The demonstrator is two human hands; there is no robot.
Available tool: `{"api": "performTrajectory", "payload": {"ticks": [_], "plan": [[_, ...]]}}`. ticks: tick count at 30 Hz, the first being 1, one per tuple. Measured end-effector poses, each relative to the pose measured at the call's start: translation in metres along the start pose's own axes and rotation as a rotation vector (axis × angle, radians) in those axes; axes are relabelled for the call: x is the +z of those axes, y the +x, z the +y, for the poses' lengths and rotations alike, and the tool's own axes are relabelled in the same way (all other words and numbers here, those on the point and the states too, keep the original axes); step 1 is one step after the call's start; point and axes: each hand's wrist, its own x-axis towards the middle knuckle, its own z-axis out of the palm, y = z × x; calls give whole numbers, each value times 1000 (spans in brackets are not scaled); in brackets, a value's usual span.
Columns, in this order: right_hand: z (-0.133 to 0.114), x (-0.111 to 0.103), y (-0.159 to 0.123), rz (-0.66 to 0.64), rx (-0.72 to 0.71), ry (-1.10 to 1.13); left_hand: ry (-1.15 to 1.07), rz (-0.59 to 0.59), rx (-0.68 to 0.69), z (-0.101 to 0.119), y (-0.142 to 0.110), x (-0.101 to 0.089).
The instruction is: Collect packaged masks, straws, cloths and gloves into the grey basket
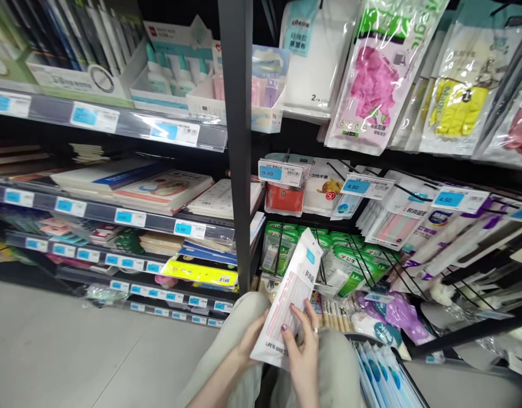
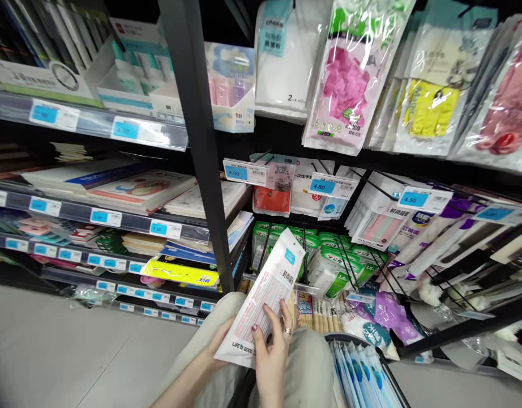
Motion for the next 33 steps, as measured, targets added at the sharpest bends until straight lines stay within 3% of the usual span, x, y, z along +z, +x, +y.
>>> {"api": "performTrajectory", "payload": {"ticks": [4, 8, 10, 12, 15, 25, 33], "plan": [[7, 1, 3, 103, -37, -39, -147, -124, -36, 1, 0, -12], [22, -12, 10, 240, 145, 204, -154, -33, -20, 1, 1, -14], [29, -21, 13, 198, 303, 336, -79, 66, -53, 0, 2, -10], [32, -29, 14, 49, 425, 406, 21, 145, -61, 0, 2, -6], [30, -38, 12, -76, 481, 460, 113, 222, 0, 1, 2, -1], [32, -37, 10, -65, 509, 494, 283, 208, 88, -4, 9, -8], [29, -39, 10, -67, 479, 474, 316, 212, 79, -7, 9, -9]]}}
